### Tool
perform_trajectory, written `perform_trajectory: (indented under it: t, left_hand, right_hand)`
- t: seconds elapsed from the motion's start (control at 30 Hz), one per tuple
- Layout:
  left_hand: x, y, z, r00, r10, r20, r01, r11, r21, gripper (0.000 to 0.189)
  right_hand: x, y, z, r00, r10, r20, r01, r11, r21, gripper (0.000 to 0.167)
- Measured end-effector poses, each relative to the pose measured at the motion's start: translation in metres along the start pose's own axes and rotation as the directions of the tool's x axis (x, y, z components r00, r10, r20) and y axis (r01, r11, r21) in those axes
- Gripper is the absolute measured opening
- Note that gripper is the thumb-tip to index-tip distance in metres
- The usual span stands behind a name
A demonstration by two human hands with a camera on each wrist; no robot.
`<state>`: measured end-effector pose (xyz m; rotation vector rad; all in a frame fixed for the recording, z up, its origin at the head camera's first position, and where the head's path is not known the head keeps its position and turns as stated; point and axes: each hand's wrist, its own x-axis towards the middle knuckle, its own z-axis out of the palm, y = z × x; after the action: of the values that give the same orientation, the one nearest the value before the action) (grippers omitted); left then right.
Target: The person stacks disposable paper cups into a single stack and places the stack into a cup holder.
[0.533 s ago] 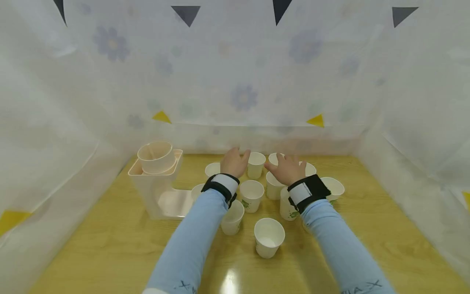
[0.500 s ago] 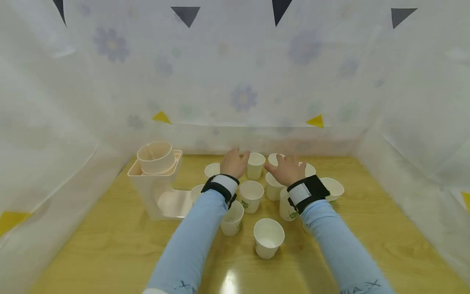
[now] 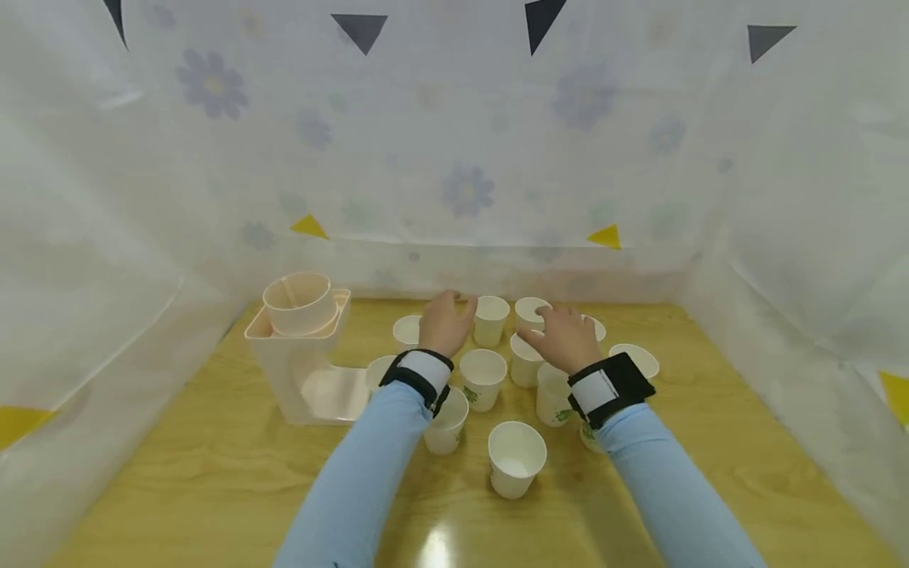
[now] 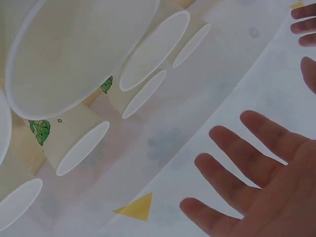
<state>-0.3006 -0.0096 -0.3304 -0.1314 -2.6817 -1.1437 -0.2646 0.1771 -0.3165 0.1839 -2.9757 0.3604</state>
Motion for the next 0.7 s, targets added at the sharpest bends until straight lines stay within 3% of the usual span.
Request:
perform_trajectory:
  t: [0.1, 0.17, 0.23, 0.3, 0.43, 0.53, 0.63, 0.7]
  left_hand:
    - [-0.016, 0.004, -0.003, 0.998, 0.055, 0.004, -0.055, 0.996, -0.077, 0.043]
    - [-0.034, 0.007, -0.007, 0.993, 0.108, 0.038, -0.103, 0.987, -0.120, 0.039]
    - [-0.056, 0.010, -0.011, 0.982, 0.162, 0.101, -0.146, 0.978, -0.151, 0.038]
    - [-0.079, 0.012, -0.012, 0.960, 0.220, 0.171, -0.195, 0.969, -0.150, 0.037]
    - [-0.121, 0.016, -0.008, 0.900, 0.290, 0.325, -0.301, 0.953, -0.017, 0.045]
    - [-0.144, 0.016, 0.000, 0.858, 0.292, 0.423, -0.381, 0.914, 0.141, 0.059]
    - [-0.161, 0.014, 0.007, 0.828, 0.272, 0.491, -0.434, 0.865, 0.252, 0.077]
    - [-0.168, 0.011, 0.011, 0.815, 0.264, 0.516, -0.453, 0.846, 0.282, 0.084]
  right_hand:
    - [-0.016, 0.010, -0.004, 0.998, -0.069, 0.003, 0.069, 0.998, -0.007, 0.054]
    - [-0.030, 0.018, -0.006, 0.995, -0.099, 0.020, 0.099, 0.995, -0.002, 0.053]
    - [-0.046, 0.028, -0.007, 0.993, -0.115, 0.040, 0.115, 0.993, -0.017, 0.056]
    - [-0.062, 0.039, -0.007, 0.991, -0.117, 0.066, 0.119, 0.993, -0.027, 0.060]
    - [-0.089, 0.059, -0.001, 0.989, -0.106, 0.102, 0.110, 0.993, -0.037, 0.070]
    - [-0.104, 0.070, 0.005, 0.988, -0.101, 0.118, 0.106, 0.994, -0.031, 0.075]
    - [-0.115, 0.073, 0.007, 0.985, -0.081, 0.154, 0.084, 0.996, -0.017, 0.079]
    - [-0.118, 0.074, 0.008, 0.981, -0.060, 0.182, 0.062, 0.998, -0.005, 0.082]
